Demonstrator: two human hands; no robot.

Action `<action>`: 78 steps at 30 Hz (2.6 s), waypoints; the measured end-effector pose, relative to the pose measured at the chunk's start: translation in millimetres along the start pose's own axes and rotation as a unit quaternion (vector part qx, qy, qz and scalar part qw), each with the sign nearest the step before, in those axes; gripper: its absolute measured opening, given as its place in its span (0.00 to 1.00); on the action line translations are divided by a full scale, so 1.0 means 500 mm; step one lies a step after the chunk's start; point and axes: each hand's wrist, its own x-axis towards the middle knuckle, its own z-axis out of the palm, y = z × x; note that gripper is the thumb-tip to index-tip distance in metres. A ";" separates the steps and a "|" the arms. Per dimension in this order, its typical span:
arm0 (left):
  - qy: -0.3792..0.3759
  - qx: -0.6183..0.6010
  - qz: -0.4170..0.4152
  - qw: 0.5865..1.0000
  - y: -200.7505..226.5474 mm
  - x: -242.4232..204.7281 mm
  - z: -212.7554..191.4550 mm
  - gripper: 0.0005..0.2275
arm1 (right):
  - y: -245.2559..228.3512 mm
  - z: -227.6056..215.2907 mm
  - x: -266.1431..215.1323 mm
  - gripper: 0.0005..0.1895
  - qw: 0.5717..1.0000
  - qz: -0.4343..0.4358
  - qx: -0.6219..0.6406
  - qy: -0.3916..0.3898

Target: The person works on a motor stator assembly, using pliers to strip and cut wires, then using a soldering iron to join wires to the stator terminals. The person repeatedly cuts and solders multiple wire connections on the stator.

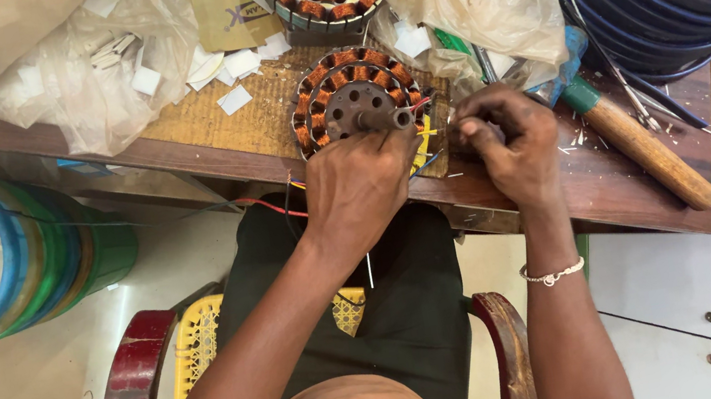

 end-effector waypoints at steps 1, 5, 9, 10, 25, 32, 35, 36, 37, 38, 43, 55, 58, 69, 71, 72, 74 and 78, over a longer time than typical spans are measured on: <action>0.010 -0.010 -0.002 1.000 0.001 -0.002 0.000 0.04 | 0.001 -0.001 -0.001 0.05 1.000 -0.012 0.010 -0.005; 0.016 -0.013 -0.010 1.000 0.001 -0.003 -0.002 0.05 | -0.003 0.003 0.001 0.08 0.995 -0.087 -0.046 -0.026; 0.012 0.002 -0.007 1.000 0.002 -0.001 0.001 0.05 | -0.009 0.015 0.011 0.05 0.984 -0.148 -0.088 -0.043; 0.010 0.008 -0.003 1.000 0.002 -0.001 0.001 0.05 | -0.010 0.018 0.012 0.04 0.986 -0.127 -0.094 -0.045; 0.023 -0.021 -0.014 0.999 0.004 -0.003 -0.002 0.06 | 0.003 0.004 -0.002 0.09 0.986 -0.130 -0.107 -0.019; 0.030 -0.013 -0.013 0.999 0.002 -0.008 0.001 0.06 | -0.002 0.009 0.000 0.06 0.995 -0.054 -0.077 -0.029; 0.030 -0.009 -0.012 0.999 0.003 -0.007 0.000 0.06 | -0.003 0.010 0.004 0.06 0.988 -0.093 -0.117 -0.041; 0.030 -0.010 -0.013 0.999 0.005 -0.006 0.000 0.06 | -0.003 0.010 0.004 0.05 0.983 -0.107 -0.145 -0.044; 0.029 -0.011 -0.013 0.999 0.007 -0.005 -0.001 0.06 | -0.003 0.009 0.003 0.05 0.986 -0.088 -0.134 -0.048; 0.031 -0.017 -0.019 0.999 0.009 -0.004 -0.003 0.06 | -0.003 0.010 0.002 0.04 0.989 -0.069 -0.122 -0.052; -0.012 -0.044 -0.080 0.996 0.023 0.010 -0.015 0.12 | -0.001 0.008 0.005 0.03 0.995 -0.024 -0.071 -0.062; -0.051 -0.038 -0.099 0.993 0.041 0.030 0.005 0.07 | -0.008 0.010 0.006 0.04 0.994 -0.031 -0.082 -0.058; -0.014 -0.039 -0.083 0.996 0.044 0.023 0.020 0.07 | -0.007 0.008 0.010 0.04 0.988 -0.088 -0.111 -0.064; 0.040 -0.110 -0.139 0.983 0.049 0.022 -0.045 0.16 | -0.013 0.002 0.006 0.14 0.996 -0.043 -0.019 -0.070; 0.067 -0.079 -0.106 0.989 0.047 0.024 -0.055 0.12 | -0.012 0.002 0.006 0.15 0.997 -0.041 -0.046 -0.046; 0.090 -0.064 -0.083 0.990 0.048 0.024 -0.058 0.10 | -0.012 0.001 0.004 0.16 0.997 -0.039 -0.060 -0.033; 0.116 -0.048 -0.050 0.991 0.049 0.021 -0.068 0.07 | -0.008 0.004 0.003 0.15 0.999 -0.035 -0.016 -0.008; 0.120 -0.055 -0.024 0.991 0.048 0.004 -0.084 0.07 | 0.001 0.009 0.000 0.12 0.995 -0.024 0.096 0.016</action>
